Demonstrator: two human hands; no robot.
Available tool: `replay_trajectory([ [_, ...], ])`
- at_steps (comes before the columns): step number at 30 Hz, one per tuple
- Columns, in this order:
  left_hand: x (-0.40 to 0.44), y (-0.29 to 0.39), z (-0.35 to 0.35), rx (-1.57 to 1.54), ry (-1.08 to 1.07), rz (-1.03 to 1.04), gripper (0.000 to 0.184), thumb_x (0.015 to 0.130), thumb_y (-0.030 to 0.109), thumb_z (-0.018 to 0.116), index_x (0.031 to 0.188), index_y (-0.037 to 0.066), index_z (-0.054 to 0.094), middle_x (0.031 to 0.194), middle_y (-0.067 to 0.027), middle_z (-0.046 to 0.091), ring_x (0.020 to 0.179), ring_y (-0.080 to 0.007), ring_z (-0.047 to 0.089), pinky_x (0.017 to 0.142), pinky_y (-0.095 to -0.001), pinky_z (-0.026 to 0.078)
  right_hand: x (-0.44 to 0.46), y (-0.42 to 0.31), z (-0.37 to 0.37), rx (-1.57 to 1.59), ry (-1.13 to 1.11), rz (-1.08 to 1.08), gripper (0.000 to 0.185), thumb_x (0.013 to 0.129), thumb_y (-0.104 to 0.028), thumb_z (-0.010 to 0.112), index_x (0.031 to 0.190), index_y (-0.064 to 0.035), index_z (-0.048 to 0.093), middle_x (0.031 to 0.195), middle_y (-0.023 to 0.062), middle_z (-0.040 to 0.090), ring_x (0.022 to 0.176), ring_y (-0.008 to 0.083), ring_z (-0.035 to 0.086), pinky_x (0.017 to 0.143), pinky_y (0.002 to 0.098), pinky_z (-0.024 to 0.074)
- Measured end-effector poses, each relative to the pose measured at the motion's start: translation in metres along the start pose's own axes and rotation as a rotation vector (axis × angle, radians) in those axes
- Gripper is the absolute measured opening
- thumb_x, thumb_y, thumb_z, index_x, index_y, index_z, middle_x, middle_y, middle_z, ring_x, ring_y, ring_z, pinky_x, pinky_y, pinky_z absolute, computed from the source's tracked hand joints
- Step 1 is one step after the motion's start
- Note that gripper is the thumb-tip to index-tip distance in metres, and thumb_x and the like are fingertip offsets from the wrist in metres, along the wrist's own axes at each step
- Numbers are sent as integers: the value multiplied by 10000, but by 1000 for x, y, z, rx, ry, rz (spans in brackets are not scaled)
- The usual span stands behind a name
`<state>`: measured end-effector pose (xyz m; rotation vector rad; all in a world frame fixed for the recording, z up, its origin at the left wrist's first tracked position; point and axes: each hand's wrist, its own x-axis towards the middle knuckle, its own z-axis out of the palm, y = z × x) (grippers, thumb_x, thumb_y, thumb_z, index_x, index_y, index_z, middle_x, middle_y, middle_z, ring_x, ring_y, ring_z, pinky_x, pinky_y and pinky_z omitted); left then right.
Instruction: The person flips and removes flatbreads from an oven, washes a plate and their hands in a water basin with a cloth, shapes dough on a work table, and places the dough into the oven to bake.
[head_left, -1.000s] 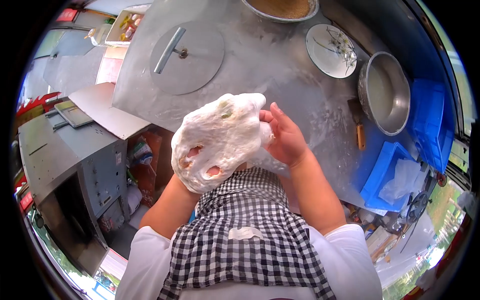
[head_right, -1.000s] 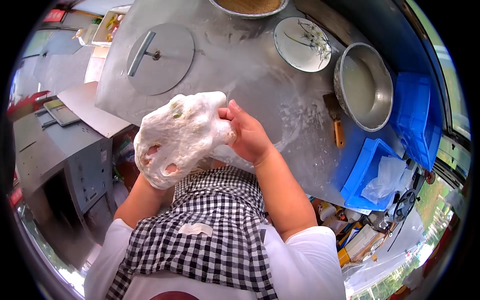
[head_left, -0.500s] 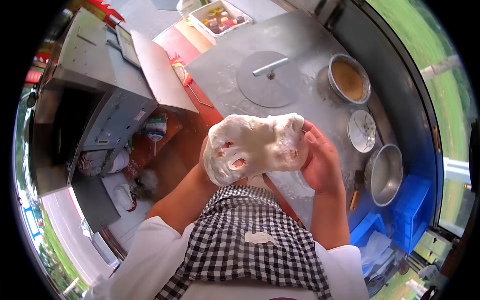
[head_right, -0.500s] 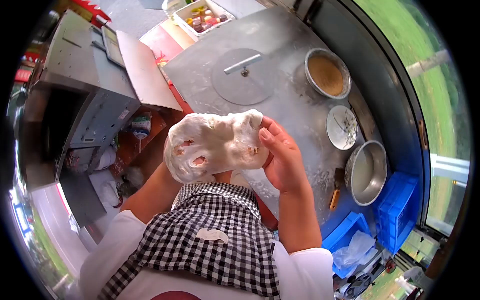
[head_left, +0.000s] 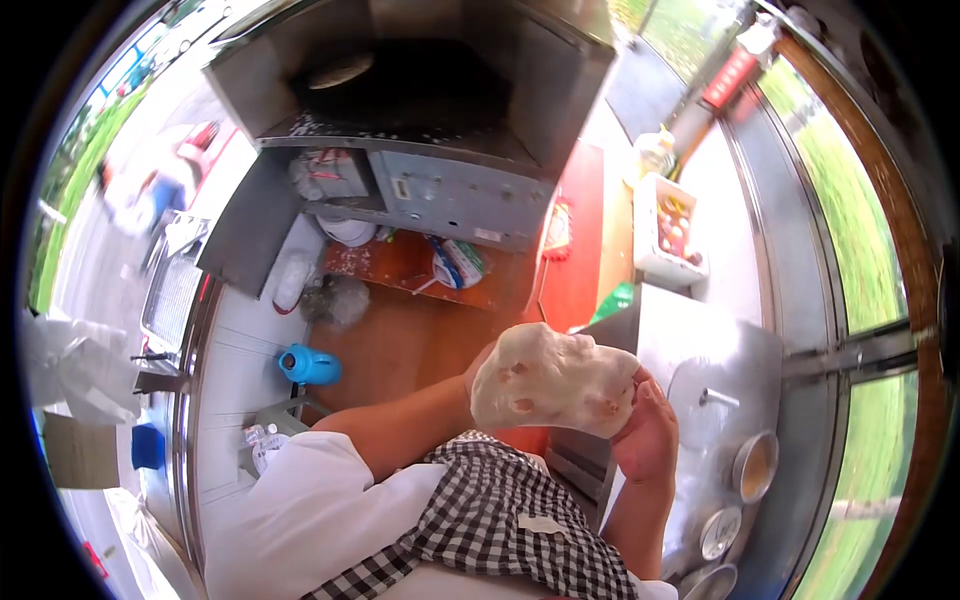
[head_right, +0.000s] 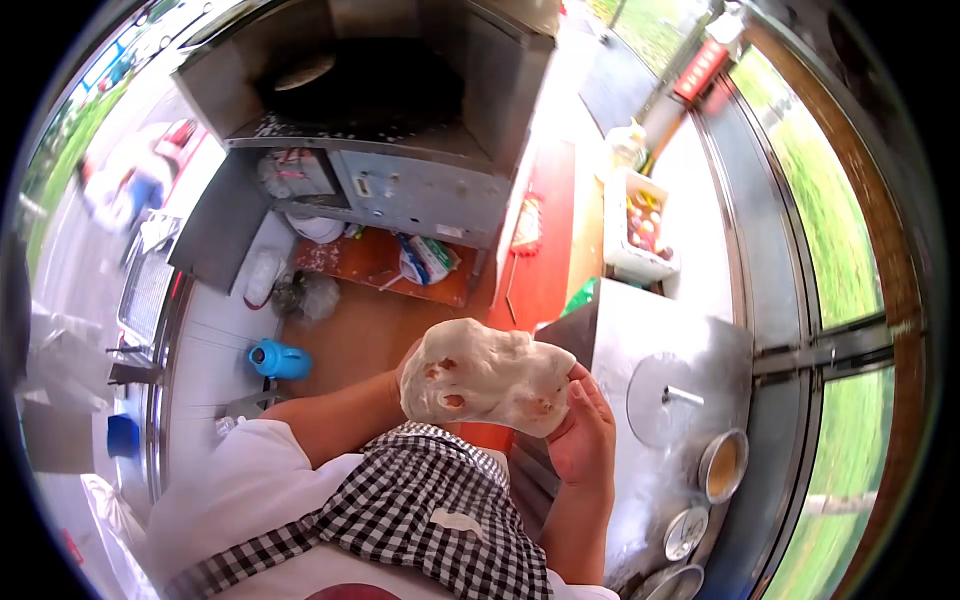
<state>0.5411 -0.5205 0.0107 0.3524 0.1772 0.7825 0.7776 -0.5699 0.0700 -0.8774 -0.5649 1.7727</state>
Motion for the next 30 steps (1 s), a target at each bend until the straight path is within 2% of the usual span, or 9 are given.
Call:
replay_trajectory([
  [3, -36, 41, -12, 71, 91, 173, 543, 827, 105, 828, 1317, 0, 620, 1305, -118, 661, 1149, -200, 667, 1003, -341, 564, 41, 17, 32, -55, -46, 73, 468, 1066, -186, 539, 1454, 64, 461, 1366, 169, 625, 1225, 262, 657, 1031, 408, 554],
  [8, -63, 83, -43, 1058, 341, 564, 517, 674, 192, 882, 1148, 81, 708, 1147, -60, 721, 1020, -197, 695, 878, -330, 569, 102, 33, 82, -215, -164, 142, 454, 1079, -194, 528, 1456, 52, 471, 1351, 144, 631, 1220, 234, 651, 1007, 406, 559],
  [9, -65, 93, -45, 1118, 380, 568, 512, 669, 191, 878, 1142, 83, 712, 1146, -60, 721, 1015, -202, 695, 880, -331, 567, 114, 34, 90, -228, -180, 159, 451, 1081, -202, 531, 1457, 41, 476, 1349, 137, 633, 1218, 230, 652, 1002, 408, 561],
  [12, -63, 125, -61, 959, 425, 558, 481, 753, 137, 818, 1206, 59, 677, 1188, -92, 702, 1055, -219, 674, 917, -331, 548, 157, 43, 96, -292, -148, 194, 437, 1085, -228, 542, 1454, 1, 493, 1345, 118, 638, 1205, 224, 659, 987, 411, 568],
  [14, -53, 151, -67, 463, 425, 504, 467, 802, 87, 777, 1249, 42, 650, 1217, -112, 689, 1075, -228, 663, 927, -330, 542, 187, 50, 98, -321, -97, 207, 435, 1085, -242, 542, 1455, -16, 506, 1337, 121, 647, 1183, 234, 672, 977, 414, 571],
  [15, -42, 160, -87, 364, 427, 537, 452, 847, 21, 726, 1284, 23, 613, 1232, -132, 672, 1088, -217, 656, 914, -320, 547, 203, 53, 100, -325, -69, 213, 439, 1083, -246, 537, 1458, -18, 512, 1331, 130, 654, 1167, 245, 681, 972, 417, 571],
  [17, -20, 210, -76, 457, 348, 559, 320, 858, 49, 718, 1168, 29, 643, 1123, -100, 669, 1031, -193, 644, 900, -307, 540, 233, 60, 98, -298, -70, 249, 427, 1082, -254, 543, 1445, -31, 530, 1295, 129, 673, 1143, 251, 692, 966, 415, 573],
  [24, 32, 360, -99, 377, 319, 744, 283, 945, 150, 658, 1223, 95, 648, 1177, -65, 668, 1059, -180, 649, 871, -346, 554, 347, 53, 120, -257, -208, 419, 371, 1080, -284, 569, 1353, -36, 606, 1197, 105, 710, 1089, 245, 708, 965, 401, 576],
  [30, 33, 482, -137, 260, 472, 857, 289, 1023, 230, 597, 1293, 130, 629, 1228, -43, 658, 1083, -176, 651, 870, -362, 557, 414, 59, 155, -336, -211, 432, 359, 1082, -301, 554, 1302, -25, 619, 1190, 120, 706, 1097, 245, 699, 978, 393, 563],
])
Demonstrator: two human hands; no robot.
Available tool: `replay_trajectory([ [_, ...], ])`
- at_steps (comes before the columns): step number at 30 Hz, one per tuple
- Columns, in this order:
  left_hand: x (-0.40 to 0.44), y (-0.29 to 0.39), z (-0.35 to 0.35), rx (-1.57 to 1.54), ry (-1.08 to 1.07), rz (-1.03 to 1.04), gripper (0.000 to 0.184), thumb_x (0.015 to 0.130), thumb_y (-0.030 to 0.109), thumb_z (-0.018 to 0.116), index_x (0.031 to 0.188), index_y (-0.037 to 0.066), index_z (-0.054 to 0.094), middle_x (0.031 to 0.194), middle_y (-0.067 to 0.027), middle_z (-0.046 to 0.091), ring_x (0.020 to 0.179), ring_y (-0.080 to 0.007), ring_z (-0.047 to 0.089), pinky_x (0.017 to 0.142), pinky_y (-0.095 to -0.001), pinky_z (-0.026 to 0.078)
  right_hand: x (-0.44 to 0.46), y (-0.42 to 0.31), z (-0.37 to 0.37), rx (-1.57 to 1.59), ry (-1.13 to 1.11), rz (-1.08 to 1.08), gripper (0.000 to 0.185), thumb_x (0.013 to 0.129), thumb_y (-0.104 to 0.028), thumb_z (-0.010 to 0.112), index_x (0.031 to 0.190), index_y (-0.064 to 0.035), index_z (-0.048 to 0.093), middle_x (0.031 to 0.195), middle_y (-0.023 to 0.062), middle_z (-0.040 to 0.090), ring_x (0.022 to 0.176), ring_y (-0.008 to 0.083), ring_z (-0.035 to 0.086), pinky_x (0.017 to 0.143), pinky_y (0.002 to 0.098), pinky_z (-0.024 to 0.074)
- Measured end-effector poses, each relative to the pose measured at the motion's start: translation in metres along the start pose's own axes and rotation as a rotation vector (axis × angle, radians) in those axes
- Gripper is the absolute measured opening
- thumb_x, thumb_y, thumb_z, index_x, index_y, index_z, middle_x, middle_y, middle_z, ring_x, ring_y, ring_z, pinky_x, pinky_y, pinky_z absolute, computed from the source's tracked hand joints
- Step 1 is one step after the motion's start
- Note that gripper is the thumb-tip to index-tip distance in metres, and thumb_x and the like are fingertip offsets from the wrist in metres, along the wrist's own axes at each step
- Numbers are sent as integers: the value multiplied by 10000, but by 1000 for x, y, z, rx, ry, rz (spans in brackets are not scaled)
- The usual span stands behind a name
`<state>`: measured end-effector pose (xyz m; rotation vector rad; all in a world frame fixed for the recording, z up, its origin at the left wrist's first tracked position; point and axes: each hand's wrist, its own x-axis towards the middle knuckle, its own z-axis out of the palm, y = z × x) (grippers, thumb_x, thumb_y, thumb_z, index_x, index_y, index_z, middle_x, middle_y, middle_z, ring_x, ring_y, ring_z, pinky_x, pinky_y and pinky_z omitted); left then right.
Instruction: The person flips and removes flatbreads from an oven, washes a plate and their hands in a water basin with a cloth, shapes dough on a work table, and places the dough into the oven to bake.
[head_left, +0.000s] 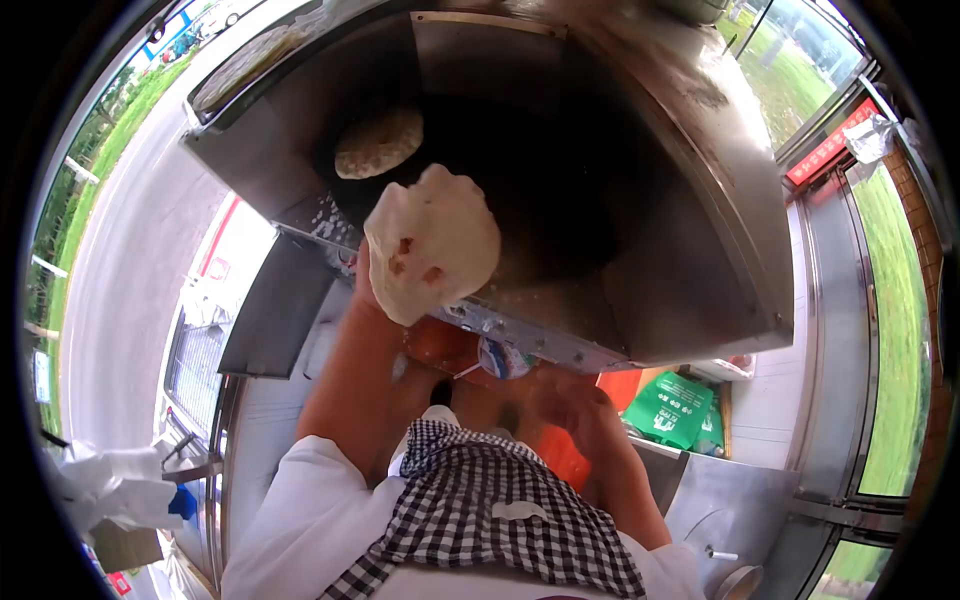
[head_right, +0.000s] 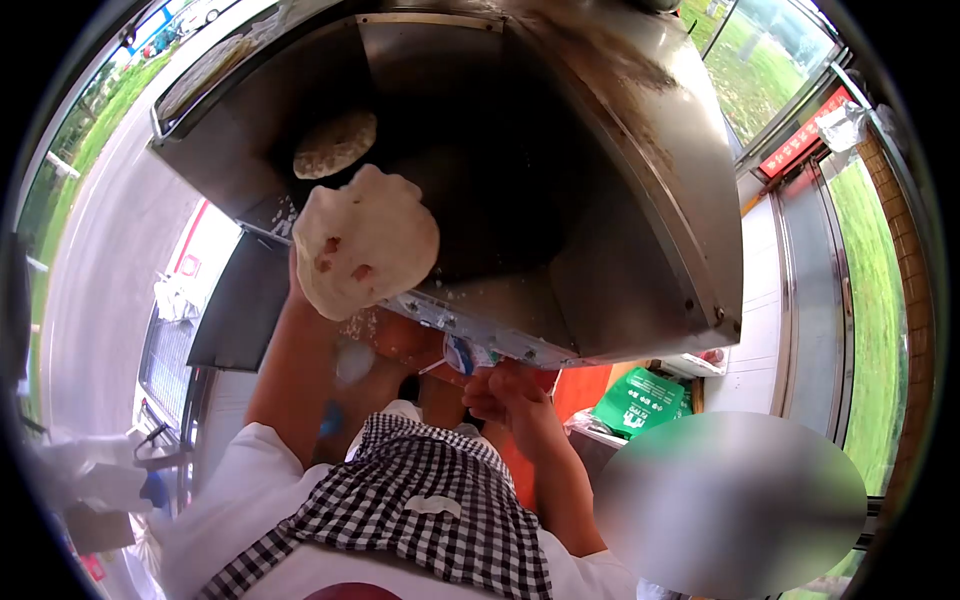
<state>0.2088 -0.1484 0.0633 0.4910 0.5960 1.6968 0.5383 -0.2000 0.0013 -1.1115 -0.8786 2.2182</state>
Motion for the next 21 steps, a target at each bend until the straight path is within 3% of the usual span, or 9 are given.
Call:
replay_trajectory([
  [2, 28, 37, -6, 54, 43, -93, 330, 1054, 243, 563, 1354, 105, 583, 1253, -49, 641, 1091, -189, 649, 908, -337, 545, 13, -1, 9, 8, 42, -11, 358, 1078, -305, 544, 1285, -23, 622, 1191, 126, 705, 1098, 246, 695, 983, 395, 555],
  [4, 62, 65, -21, 439, -117, -146, 357, 1064, 247, 551, 1352, 38, 576, 1275, -59, 637, 1159, -213, 637, 1004, -323, 502, 23, -7, 23, 3, 116, -59, 365, 1073, -312, 533, 1270, -19, 625, 1190, 130, 704, 1092, 248, 692, 985, 400, 548],
  [5, 76, 62, -27, 1027, -60, 57, 367, 1070, 255, 535, 1326, -7, 570, 1279, -50, 630, 1162, -238, 622, 1045, -340, 468, 30, -7, 30, 35, 152, -64, 368, 1071, -311, 525, 1270, -17, 624, 1189, 129, 704, 1085, 249, 692, 983, 402, 546],
  [8, 122, 44, -20, 1770, -355, -78, 549, 965, 269, 574, 1407, -52, 512, 1399, -212, 571, 1378, -385, 497, 1150, -492, 370, 45, 0, 48, 114, 246, -75, 377, 1069, -307, 505, 1272, -11, 621, 1184, 127, 703, 1070, 251, 691, 978, 404, 543],
  [9, 140, 16, -50, 2074, -424, 11, 659, 918, 292, 569, 1489, -16, 456, 1509, -248, 462, 1463, -444, 377, 1199, -609, 270, 49, 3, 55, 133, 273, -72, 380, 1071, -305, 499, 1274, -8, 619, 1181, 127, 703, 1068, 252, 691, 976, 404, 543],
  [10, 152, -20, -85, 2197, -359, 129, 634, 886, 286, 650, 1465, 56, 533, 1589, -197, 407, 1490, -400, 337, 1174, -678, 258, 52, 7, 63, 154, 301, -72, 383, 1073, -304, 493, 1276, -4, 618, 1179, 127, 703, 1065, 253, 690, 974, 404, 544],
  [15, 152, -42, -56, 2244, -628, 191, 696, 915, 297, 594, 1536, 46, 407, 1640, -183, 340, 1529, -371, 315, 1208, -719, 168, 58, 21, 90, 207, 357, -60, 394, 1073, -286, 515, 1320, 9, 602, 1187, 131, 704, 1069, 246, 691, 963, 390, 550],
  [19, 157, -55, -61, 2094, -611, 239, 661, 883, 178, 642, 1512, 83, 462, 1580, -161, 435, 1504, -372, 352, 1178, -740, 227, 68, 19, 89, 184, 333, -103, 395, 1066, -276, 554, 1331, 12, 605, 1173, 131, 710, 1061, 243, 697, 961, 382, 555],
  [21, 159, -62, -57, 2066, -646, 346, 631, 885, 130, 626, 1496, 86, 479, 1541, -169, 483, 1474, -373, 406, 1182, -727, 242, 74, 14, 81, -40, 329, -137, 385, 1068, -281, 559, 1315, 9, 619, 1157, 122, 715, 1053, 243, 700, 963, 378, 557],
])
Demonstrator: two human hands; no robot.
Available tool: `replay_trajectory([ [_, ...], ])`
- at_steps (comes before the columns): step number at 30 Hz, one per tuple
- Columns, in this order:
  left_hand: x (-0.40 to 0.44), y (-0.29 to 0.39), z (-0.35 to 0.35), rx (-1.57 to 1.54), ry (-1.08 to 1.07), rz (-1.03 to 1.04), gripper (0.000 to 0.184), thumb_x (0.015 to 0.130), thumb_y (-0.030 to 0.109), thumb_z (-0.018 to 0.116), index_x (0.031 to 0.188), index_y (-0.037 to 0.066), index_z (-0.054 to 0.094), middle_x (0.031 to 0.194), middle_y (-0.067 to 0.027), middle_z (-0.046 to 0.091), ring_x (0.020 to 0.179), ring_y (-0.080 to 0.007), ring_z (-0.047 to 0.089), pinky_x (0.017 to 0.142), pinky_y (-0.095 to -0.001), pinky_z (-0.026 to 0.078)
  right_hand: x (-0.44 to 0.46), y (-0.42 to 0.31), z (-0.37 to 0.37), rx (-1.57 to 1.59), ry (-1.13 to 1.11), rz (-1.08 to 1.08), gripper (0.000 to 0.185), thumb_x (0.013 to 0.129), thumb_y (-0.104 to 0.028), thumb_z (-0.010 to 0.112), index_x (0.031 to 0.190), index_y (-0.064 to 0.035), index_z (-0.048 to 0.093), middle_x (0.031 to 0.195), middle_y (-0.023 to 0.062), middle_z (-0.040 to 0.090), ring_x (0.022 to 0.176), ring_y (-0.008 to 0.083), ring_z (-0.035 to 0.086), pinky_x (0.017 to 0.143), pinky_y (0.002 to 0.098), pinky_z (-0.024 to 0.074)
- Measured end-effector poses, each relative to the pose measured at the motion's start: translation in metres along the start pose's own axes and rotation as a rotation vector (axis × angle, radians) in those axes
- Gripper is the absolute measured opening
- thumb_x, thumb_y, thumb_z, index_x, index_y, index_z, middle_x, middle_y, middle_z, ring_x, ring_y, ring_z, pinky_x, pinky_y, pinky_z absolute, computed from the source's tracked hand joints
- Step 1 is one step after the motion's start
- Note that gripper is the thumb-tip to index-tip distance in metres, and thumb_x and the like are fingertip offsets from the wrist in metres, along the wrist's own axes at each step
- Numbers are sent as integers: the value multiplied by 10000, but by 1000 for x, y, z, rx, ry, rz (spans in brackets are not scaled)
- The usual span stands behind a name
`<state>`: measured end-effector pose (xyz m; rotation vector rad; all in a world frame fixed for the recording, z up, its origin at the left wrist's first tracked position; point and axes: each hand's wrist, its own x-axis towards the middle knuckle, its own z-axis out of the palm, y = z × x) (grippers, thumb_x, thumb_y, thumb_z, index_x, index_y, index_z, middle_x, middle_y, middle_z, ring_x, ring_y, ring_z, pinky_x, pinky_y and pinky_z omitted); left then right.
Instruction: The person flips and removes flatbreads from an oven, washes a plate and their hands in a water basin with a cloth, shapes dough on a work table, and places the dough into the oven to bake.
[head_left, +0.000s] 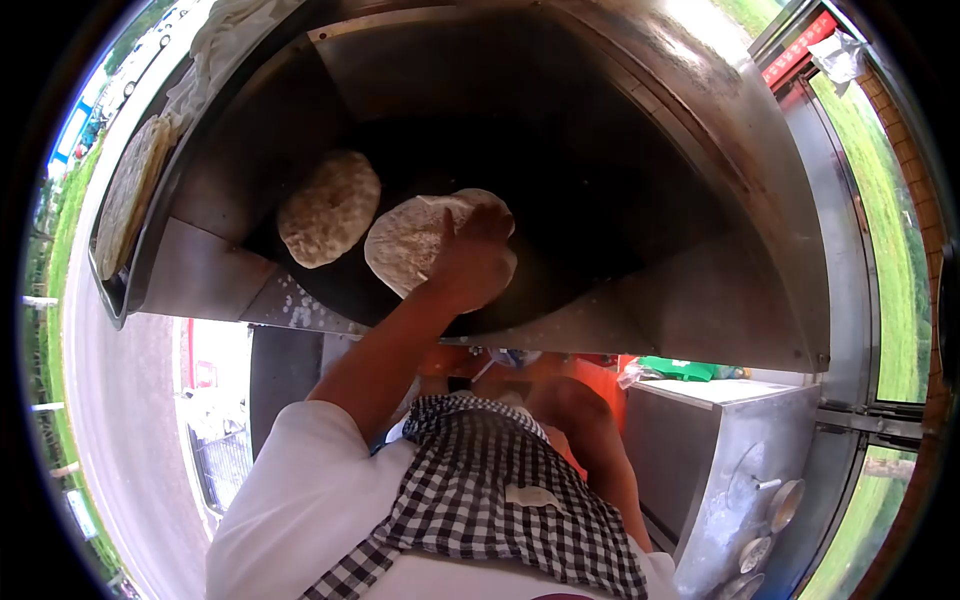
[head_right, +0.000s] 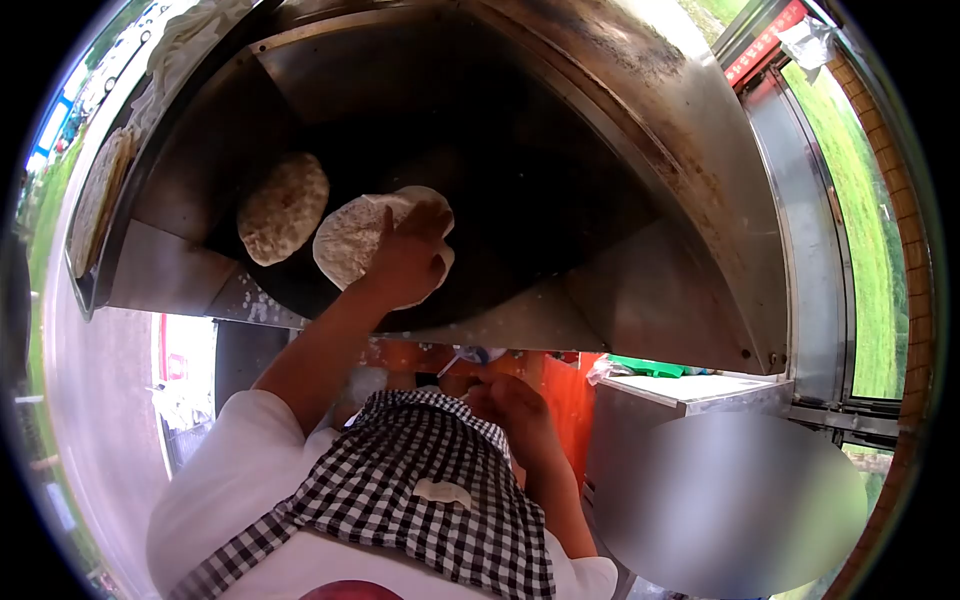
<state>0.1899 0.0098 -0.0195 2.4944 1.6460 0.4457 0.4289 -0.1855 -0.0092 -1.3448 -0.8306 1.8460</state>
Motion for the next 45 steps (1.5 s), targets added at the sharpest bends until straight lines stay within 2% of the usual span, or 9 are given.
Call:
replay_trajectory([
  [6, 6, 10, -20, -383, 25, 101, 574, 895, 46, 588, 1460, 25, 489, 1470, -217, 540, 1401, -381, 501, 1217, -616, 283, 7, -14, -6, 83, 0, 6, 377, 1070, -298, 565, 1292, -4, 644, 1132, 94, 722, 1043, 229, 699, 959, 367, 555],
  [15, 1, -38, 2, 129, -2, -170, 691, 1009, 422, 588, 1545, 33, 395, 1650, -205, 321, 1531, -377, 305, 1257, -556, 221, 2, -5, -30, 195, -32, 33, 367, 1083, -272, 551, 1320, -5, 635, 1124, 98, 724, 1027, 193, 695, 936, 343, 553],
  [18, 16, -32, 2, 214, 117, -129, 646, 1016, 413, 553, 1513, 17, 441, 1590, -205, 421, 1477, -366, 403, 1230, -560, 282, 0, -9, -32, 134, -36, 20, 362, 1082, -249, 552, 1335, -1, 626, 1129, 101, 724, 1024, 190, 694, 937, 341, 551],
  [21, 17, -8, -11, -20, 168, 34, 540, 998, 348, 593, 1413, 6, 540, 1508, -198, 516, 1422, -346, 472, 1200, -558, 335, -6, -11, -35, 129, 3, 29, 362, 1078, -237, 558, 1344, 0, 621, 1132, 102, 724, 1024, 196, 696, 938, 344, 551],
  [24, 12, 14, -16, -140, 4, 217, 549, 982, 298, 636, 1446, 25, 534, 1474, -193, 556, 1367, -404, 513, 1182, -574, 362, -11, -10, -39, 154, 41, 61, 365, 1076, -237, 563, 1345, 3, 619, 1133, 103, 725, 1022, 199, 698, 939, 345, 551],
  [33, 7, 56, 1, -143, 8, 274, 596, 989, 354, 625, 1467, 18, 506, 1514, -177, 521, 1455, -331, 444, 1223, -588, 286, -12, -4, -42, 178, 62, 78, 370, 1072, -245, 573, 1338, 8, 623, 1135, 108, 725, 1035, 203, 697, 947, 347, 548],
  [36, 6, 60, -16, 12, -129, 163, 630, 1001, 409, 604, 1498, 42, 482, 1548, -172, 489, 1483, -334, 410, 1235, -593, 264, -11, -3, -43, 165, 52, 76, 436, 1060, -262, 582, 1361, 54, 587, 1187, 140, 706, 1076, 250, 693, 966, 380, 552],
  [39, -4, 57, -1, -26, -83, 298, 629, 992, 420, 620, 1493, 61, 492, 1567, -170, 467, 1495, -344, 391, 1235, -589, 267, -8, 2, -46, 163, 35, 78, 468, 1056, -273, 584, 1368, 76, 573, 1210, 154, 696, 1095, 274, 692, 975, 396, 554],
  [45, -4, 61, -20, -71, -50, 126, 614, 958, 355, 677, 1475, 67, 516, 1581, -176, 449, 1486, -361, 400, 1227, -588, 283, -3, -5, -37, 151, 29, 80, 411, 1071, -281, 574, 1344, 24, 612, 1155, 120, 717, 1061, 228, 693, 964, 369, 550],
])
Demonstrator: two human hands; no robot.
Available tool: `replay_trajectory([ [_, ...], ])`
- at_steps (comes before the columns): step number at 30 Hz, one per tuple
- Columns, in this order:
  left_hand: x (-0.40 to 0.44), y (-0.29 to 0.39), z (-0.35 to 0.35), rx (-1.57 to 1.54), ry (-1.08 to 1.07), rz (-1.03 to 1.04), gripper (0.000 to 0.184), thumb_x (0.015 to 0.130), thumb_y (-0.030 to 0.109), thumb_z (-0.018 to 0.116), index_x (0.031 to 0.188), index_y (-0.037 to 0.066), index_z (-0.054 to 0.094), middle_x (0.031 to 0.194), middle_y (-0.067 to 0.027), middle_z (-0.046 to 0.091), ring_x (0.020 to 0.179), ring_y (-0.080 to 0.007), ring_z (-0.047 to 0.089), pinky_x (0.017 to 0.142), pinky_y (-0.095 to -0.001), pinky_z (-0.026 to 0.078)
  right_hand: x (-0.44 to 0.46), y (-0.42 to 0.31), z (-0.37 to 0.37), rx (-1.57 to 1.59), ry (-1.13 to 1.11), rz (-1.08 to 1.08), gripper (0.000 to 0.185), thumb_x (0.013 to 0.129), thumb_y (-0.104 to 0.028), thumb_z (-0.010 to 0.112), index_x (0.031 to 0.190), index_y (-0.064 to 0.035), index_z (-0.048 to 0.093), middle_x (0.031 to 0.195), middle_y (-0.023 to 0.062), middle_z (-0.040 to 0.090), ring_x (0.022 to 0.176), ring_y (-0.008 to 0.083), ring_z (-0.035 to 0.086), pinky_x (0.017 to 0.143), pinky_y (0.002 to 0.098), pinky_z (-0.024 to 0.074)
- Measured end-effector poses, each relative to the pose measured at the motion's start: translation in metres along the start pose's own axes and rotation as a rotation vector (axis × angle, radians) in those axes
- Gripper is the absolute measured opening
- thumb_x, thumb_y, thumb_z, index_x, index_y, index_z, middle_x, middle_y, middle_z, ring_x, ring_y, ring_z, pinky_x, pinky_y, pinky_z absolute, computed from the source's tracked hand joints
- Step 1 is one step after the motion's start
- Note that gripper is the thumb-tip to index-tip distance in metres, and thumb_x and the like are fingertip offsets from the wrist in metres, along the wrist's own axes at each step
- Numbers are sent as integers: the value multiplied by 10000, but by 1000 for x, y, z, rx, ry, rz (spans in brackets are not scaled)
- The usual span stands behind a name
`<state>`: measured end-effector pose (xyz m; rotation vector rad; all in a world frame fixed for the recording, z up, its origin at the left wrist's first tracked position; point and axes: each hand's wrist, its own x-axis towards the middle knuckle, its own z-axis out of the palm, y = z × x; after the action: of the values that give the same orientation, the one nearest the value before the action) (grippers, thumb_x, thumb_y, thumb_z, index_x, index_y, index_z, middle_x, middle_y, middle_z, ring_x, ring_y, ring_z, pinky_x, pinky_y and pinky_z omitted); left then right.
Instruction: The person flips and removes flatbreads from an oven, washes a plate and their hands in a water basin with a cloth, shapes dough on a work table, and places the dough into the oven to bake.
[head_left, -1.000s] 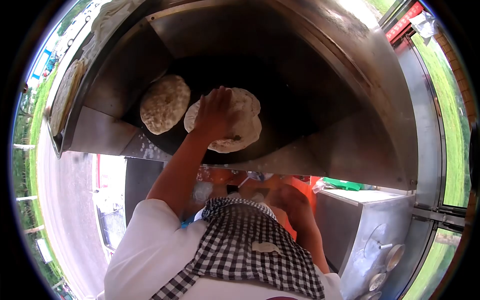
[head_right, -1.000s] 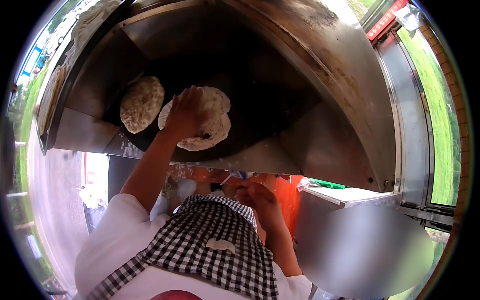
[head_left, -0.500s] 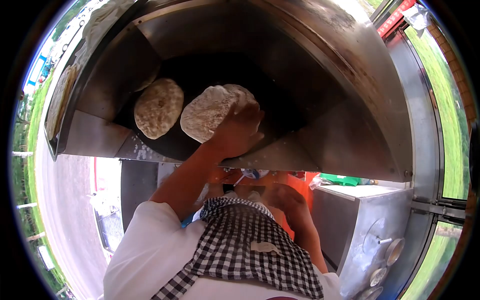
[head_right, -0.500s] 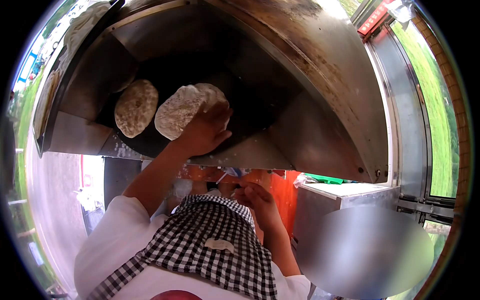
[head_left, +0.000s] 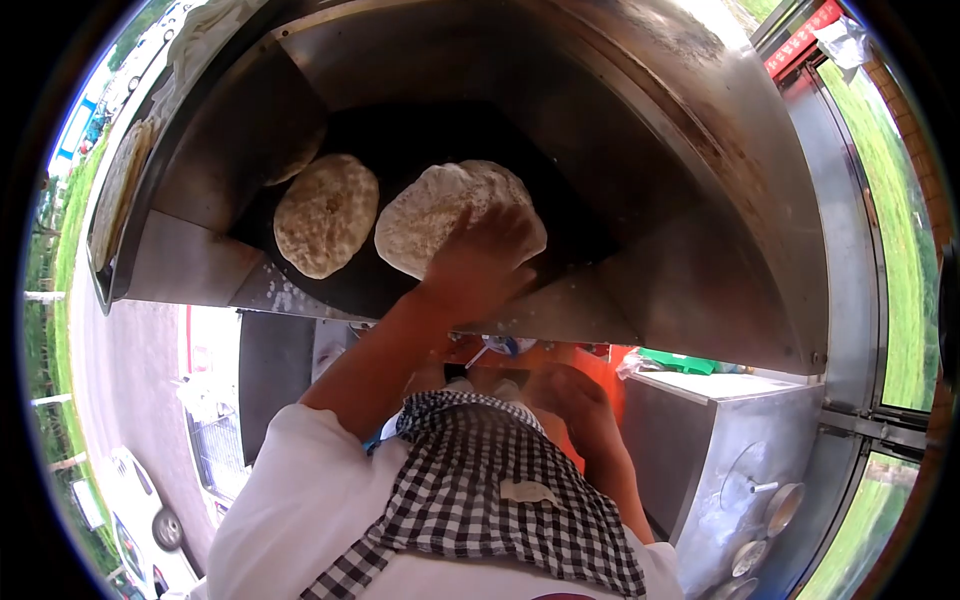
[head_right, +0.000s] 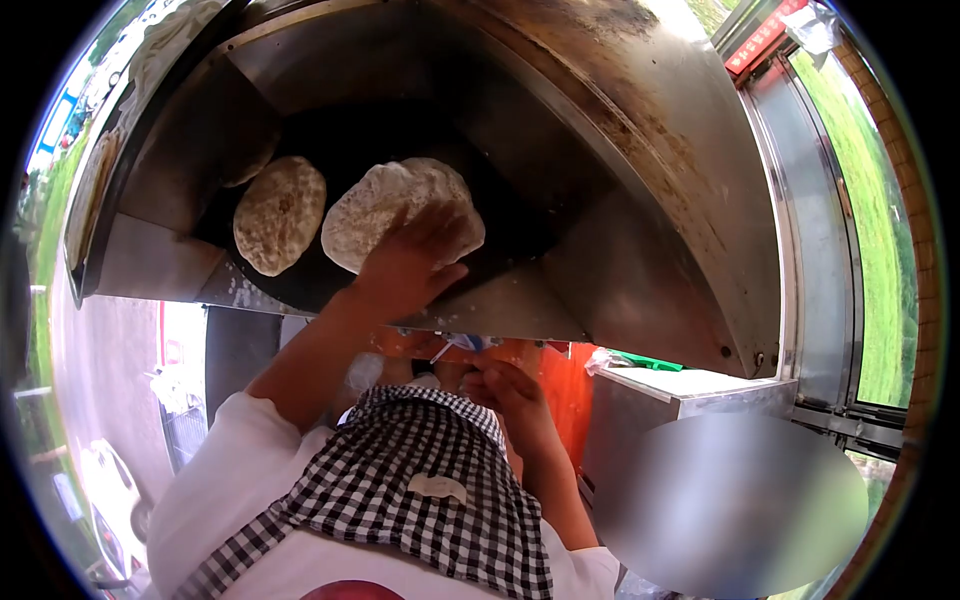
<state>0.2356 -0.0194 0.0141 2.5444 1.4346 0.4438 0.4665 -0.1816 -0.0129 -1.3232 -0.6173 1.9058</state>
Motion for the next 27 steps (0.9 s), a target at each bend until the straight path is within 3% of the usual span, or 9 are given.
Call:
replay_trajectory([
  [3, -30, -22, -7, -77, 48, -25, 640, 943, 351, 690, 1482, 55, 511, 1586, -177, 444, 1485, -370, 399, 1230, -586, 278, 4, 2, -5, 1, -28, -44, 394, 1078, -294, 571, 1333, 0, 631, 1130, 106, 727, 1042, 207, 694, 955, 361, 551],
  [9, -67, -16, 11, 29, 5, 11, 711, 954, 479, 648, 1493, 40, 498, 1602, -164, 432, 1503, -378, 373, 1234, -613, 239, 11, -1, 0, -27, -11, -15, 391, 1072, -300, 586, 1312, 4, 642, 1131, 108, 726, 1038, 215, 697, 948, 366, 557],
  [18, -35, -31, 18, 130, -44, -24, 776, 976, 595, 564, 1562, 104, 431, 1635, -131, 391, 1547, -363, 292, 1243, -644, 167, 29, -11, 28, -28, -29, 33, 352, 1059, -235, 618, 1316, 5, 637, 1133, 122, 724, 1050, 232, 706, 961, 375, 564],
  [27, -1, -21, 29, 70, -113, 98, 832, 970, 597, 569, 1598, 92, 358, 1638, -152, 378, 1549, -364, 284, 1251, -643, 143, 33, -7, 34, -40, -60, -4, 373, 1059, -251, 618, 1322, 14, 633, 1135, 118, 716, 1032, 220, 702, 955, 359, 561],
])
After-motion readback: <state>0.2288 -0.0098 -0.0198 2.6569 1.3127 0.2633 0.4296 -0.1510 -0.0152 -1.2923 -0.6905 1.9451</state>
